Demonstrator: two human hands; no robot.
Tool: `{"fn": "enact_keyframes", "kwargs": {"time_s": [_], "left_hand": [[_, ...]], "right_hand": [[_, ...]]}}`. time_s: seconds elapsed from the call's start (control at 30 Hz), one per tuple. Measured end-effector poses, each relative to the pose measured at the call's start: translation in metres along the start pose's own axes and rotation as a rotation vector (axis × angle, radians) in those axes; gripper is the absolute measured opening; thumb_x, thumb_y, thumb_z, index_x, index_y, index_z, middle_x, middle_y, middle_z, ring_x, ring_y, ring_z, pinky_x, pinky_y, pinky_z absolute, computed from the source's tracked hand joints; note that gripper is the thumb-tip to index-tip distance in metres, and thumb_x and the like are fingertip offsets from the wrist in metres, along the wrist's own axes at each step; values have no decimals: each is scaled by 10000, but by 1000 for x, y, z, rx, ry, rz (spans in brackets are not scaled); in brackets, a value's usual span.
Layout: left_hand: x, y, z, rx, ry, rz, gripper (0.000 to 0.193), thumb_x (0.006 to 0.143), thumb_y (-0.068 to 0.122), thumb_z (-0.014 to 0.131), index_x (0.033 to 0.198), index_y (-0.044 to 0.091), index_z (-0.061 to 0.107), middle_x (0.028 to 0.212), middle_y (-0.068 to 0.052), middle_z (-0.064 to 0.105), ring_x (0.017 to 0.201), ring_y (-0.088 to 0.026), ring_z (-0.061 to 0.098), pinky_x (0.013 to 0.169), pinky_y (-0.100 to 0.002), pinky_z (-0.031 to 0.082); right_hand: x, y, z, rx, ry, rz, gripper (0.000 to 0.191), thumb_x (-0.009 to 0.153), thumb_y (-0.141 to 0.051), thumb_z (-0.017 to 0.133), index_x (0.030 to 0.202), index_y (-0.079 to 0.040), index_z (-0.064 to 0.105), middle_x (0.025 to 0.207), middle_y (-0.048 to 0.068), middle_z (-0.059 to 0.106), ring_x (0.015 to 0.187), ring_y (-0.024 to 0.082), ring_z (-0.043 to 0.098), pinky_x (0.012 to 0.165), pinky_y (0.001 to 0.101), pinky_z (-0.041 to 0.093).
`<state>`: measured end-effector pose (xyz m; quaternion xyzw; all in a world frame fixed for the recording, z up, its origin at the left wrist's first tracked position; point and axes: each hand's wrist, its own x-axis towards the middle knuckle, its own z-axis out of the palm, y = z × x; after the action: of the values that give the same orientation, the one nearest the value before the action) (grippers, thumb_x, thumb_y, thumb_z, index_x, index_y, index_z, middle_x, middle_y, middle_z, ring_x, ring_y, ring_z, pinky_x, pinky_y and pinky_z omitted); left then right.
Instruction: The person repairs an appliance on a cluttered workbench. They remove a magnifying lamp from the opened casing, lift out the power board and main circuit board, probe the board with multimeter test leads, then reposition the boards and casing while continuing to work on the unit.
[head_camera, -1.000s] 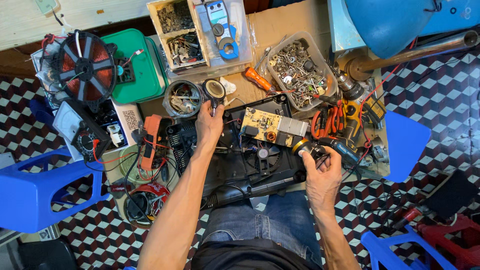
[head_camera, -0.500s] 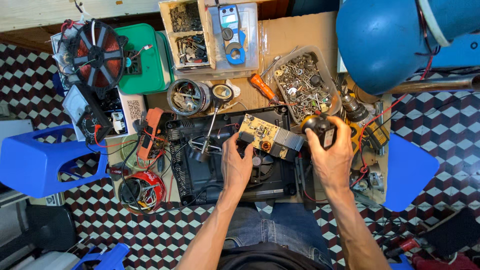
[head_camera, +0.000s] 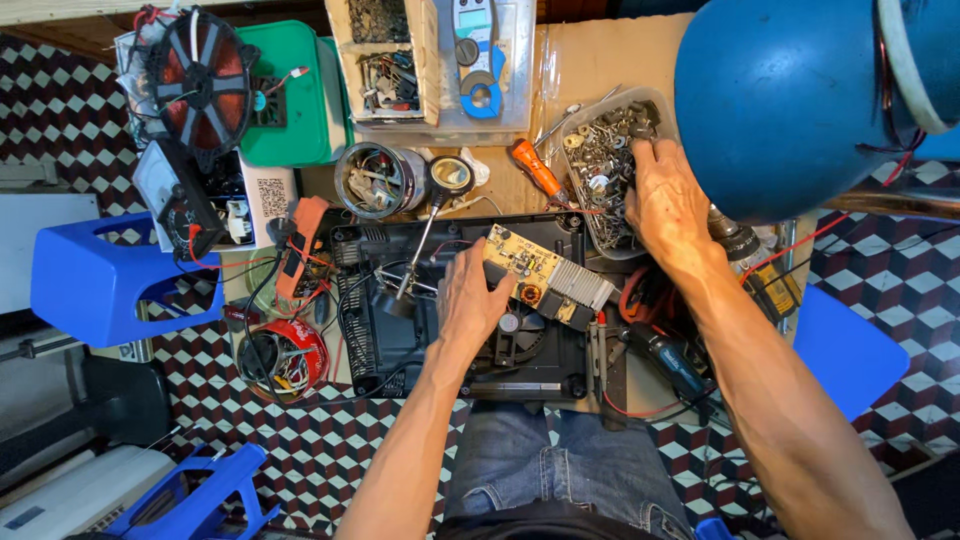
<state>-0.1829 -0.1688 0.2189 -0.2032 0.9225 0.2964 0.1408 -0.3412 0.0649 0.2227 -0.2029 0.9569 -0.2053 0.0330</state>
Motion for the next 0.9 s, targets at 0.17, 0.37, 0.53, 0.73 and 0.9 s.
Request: {"fn": "enact_keyframes", "kwargs": {"time_s": [0.17, 0.37, 0.53, 0.73, 0.9], "left_hand": [[29, 0, 44, 46, -107, -2, 887, 747, 276, 848, 1490, 47, 419, 1296, -193, 585, 1204, -405, 530, 1002, -477, 450], [41, -5, 48, 6, -47, 57, 791, 737, 261, 860, 1418, 52, 515, 1284, -162, 610, 1180, -362, 579, 962, -437, 498], [42, 4, 48, 2, 12, 46, 734, 737, 264, 865, 1379, 84, 557, 1231, -116, 665, 1138, -338, 634, 951, -430, 528], [14, 26, 41, -288, 56, 18, 646, 750, 164, 818, 1329, 87, 541, 1231, -136, 672, 1131, -303, 679, 932, -393, 547], [9, 22, 33, -425, 35, -7, 641, 760, 145, 823, 1327, 79, 531, 1191, -113, 713, 1089, -239, 715, 910, -354, 561]], "right_hand": [[-51, -4, 12, 192, 201, 69, 479, 922, -80, 737, 1350, 22, 549, 1329, 253, 599, 1236, 396, 571, 1051, 475, 473], [-100, -45, 50, 344, -9, 438, 489, 884, -192, 730, 1286, 55, 601, 1146, 269, 628, 1100, 424, 578, 943, 485, 465], [-96, -31, 76, 314, -8, 506, 476, 880, -242, 749, 1277, 1, 649, 1156, 244, 641, 1093, 417, 570, 959, 489, 455], [-120, -20, 76, 337, -4, 577, 505, 888, -331, 763, 1243, 13, 662, 1189, 244, 645, 1128, 409, 554, 988, 488, 443], [-127, -20, 67, 449, -13, 603, 512, 870, -343, 799, 1212, 20, 681, 1176, 216, 643, 1101, 349, 590, 950, 432, 470]]}}
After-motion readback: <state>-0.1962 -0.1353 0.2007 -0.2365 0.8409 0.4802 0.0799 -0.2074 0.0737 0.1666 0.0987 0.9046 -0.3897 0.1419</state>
